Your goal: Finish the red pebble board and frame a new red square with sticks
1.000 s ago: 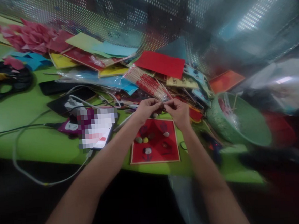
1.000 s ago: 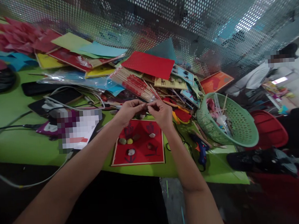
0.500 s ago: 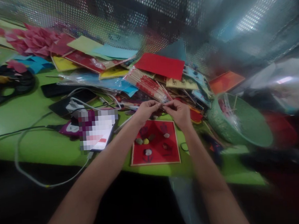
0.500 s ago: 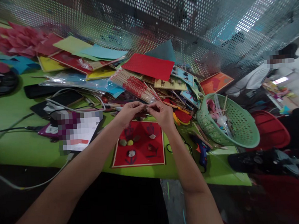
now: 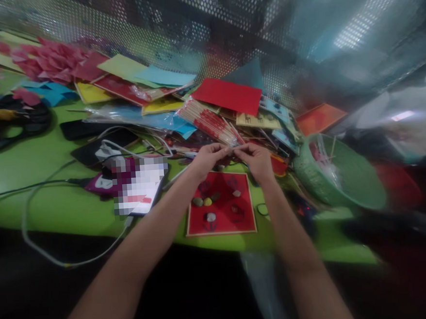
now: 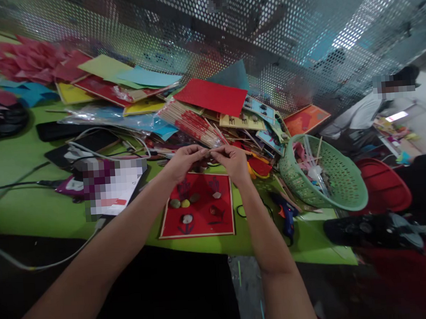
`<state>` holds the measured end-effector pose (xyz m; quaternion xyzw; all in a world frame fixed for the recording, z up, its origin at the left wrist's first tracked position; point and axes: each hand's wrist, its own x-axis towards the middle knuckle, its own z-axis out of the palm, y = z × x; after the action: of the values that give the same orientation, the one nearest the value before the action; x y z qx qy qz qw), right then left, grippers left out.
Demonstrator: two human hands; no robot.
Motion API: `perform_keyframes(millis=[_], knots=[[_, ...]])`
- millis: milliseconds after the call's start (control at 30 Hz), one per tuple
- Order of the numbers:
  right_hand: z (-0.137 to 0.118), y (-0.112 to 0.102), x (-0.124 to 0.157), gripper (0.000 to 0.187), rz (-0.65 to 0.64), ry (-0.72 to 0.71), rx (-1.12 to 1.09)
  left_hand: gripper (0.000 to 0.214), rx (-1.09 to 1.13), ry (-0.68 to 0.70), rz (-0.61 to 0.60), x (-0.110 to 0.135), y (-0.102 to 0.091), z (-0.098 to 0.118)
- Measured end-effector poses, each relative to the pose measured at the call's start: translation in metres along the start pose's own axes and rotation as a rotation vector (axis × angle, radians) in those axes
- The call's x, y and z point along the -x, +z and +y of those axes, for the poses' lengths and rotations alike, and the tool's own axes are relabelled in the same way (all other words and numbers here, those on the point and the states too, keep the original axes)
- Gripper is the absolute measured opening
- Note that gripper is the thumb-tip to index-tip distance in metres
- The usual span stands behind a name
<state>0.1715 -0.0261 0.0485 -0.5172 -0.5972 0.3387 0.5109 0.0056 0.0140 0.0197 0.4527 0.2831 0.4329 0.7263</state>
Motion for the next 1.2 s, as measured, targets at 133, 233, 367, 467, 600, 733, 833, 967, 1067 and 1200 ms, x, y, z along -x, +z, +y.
perform_keyframes(millis=[133,233,367,467,600,733,833,967,1067,1200], knots=[[-0.0004,-0.0009,-0.0006,0.028,0.002,0.004,0.012,0.047,-0.039,0.026,-0.008,0.0001,0.0007,-0.0002],[0.0011,0.0012,0.0005,0.025,0.026,-0.007,0.037,0.047,-0.060,0.074,-0.015,-0.0004,0.0009,-0.0014],[0.0024,0.0048,0.0025,0.016,0.040,-0.020,0.045,0.046,-0.062,0.111,-0.006,-0.0015,0.0013,-0.0032],[0.0035,0.0061,0.0032,0.013,0.070,-0.017,0.043,0.044,-0.071,0.117,-0.004,-0.0016,0.0022,-0.0038],[0.0052,0.0052,0.0020,0.015,0.082,0.020,-0.008,0.044,-0.052,0.097,-0.001,-0.0008,0.0029,-0.0026],[0.0054,0.0031,-0.0001,0.021,0.041,0.053,-0.089,0.045,-0.002,0.051,0.006,0.0003,0.0025,0.0001],[0.0052,0.0031,0.0005,0.021,0.016,0.024,-0.069,0.045,-0.004,0.046,0.014,0.0013,0.0031,0.0013],[0.0053,0.0050,0.0044,0.014,0.071,-0.106,0.150,0.043,-0.036,0.055,0.027,0.0015,0.0042,0.0008],[0.0039,0.0059,0.0071,0.012,0.095,-0.255,0.402,0.040,-0.050,0.087,0.039,-0.0003,0.0040,-0.0007],[0.0015,0.0060,0.0087,0.014,0.091,-0.330,0.616,0.039,-0.058,0.076,0.042,-0.0023,0.0030,-0.0008]])
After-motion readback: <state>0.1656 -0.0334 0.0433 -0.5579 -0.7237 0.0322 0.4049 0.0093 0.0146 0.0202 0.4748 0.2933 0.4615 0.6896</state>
